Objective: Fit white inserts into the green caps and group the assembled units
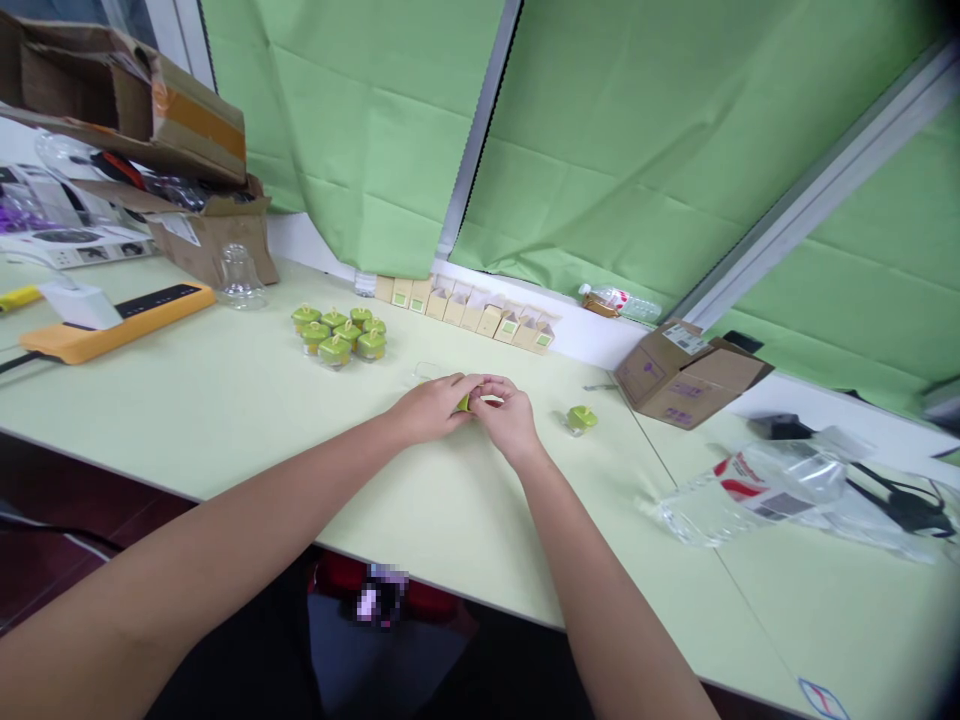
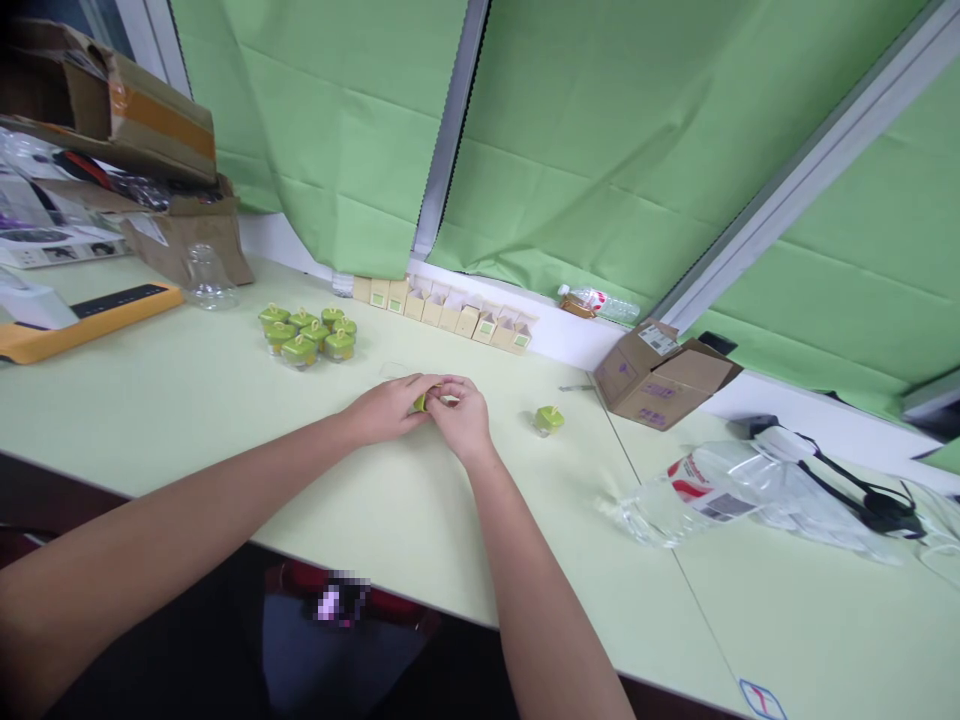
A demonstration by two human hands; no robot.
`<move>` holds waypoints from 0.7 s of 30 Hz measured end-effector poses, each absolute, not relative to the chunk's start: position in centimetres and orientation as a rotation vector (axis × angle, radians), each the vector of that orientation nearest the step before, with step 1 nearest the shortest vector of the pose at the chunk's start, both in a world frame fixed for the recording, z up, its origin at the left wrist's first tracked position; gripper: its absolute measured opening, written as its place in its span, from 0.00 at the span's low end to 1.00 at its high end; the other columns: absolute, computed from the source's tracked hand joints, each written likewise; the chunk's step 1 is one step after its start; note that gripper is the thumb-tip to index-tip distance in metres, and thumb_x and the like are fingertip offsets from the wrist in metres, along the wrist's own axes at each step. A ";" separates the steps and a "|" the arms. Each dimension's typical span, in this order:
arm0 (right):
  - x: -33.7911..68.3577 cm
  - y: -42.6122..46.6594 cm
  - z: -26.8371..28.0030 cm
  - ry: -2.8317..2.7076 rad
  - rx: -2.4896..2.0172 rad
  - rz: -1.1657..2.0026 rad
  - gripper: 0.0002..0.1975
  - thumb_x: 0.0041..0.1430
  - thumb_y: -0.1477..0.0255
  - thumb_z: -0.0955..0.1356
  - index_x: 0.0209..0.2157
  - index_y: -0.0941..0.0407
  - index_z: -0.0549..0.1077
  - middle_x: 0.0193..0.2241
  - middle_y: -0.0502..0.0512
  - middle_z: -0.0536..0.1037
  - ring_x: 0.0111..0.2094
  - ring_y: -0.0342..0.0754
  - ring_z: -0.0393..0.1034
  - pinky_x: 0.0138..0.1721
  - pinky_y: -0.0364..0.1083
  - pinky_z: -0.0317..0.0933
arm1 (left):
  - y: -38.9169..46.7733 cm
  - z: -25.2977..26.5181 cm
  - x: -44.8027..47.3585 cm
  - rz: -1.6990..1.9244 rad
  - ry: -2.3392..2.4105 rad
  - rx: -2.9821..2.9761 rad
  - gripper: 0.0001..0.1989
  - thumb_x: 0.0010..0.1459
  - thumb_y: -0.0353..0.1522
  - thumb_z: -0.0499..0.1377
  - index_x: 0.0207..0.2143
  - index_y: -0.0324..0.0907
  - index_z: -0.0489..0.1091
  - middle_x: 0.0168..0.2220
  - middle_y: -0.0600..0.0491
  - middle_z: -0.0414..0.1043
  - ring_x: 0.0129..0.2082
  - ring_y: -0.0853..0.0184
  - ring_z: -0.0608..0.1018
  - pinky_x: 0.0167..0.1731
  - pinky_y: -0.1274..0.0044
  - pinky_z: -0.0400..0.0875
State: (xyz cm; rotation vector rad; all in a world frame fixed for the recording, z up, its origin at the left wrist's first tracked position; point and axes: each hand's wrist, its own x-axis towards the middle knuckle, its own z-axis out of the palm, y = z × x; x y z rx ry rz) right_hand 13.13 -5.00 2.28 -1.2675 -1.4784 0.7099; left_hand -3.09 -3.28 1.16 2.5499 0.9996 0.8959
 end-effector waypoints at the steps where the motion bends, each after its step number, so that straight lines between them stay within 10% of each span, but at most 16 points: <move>1: 13.1 -5.1 2.4 -1.475 -1.282 0.712 0.03 0.44 0.72 0.70 0.25 0.55 0.76 0.45 0.56 0.73 0.47 0.51 0.70 0.43 0.48 0.66 | -3.3 1.2 -3.1 0.897 1.000 2.549 0.27 0.59 0.31 0.57 0.61 0.48 0.59 0.51 0.47 0.71 0.49 0.57 0.75 0.44 0.69 0.71; 21: 12.8 -4.8 1.9 -1.580 -1.269 0.516 0.04 0.48 0.70 0.67 0.25 0.55 0.74 0.42 0.57 0.73 0.46 0.51 0.68 0.42 0.48 0.66 | -3.3 1.3 -3.0 0.953 1.017 2.480 0.26 0.57 0.30 0.57 0.59 0.48 0.62 0.51 0.49 0.72 0.47 0.59 0.76 0.45 0.70 0.71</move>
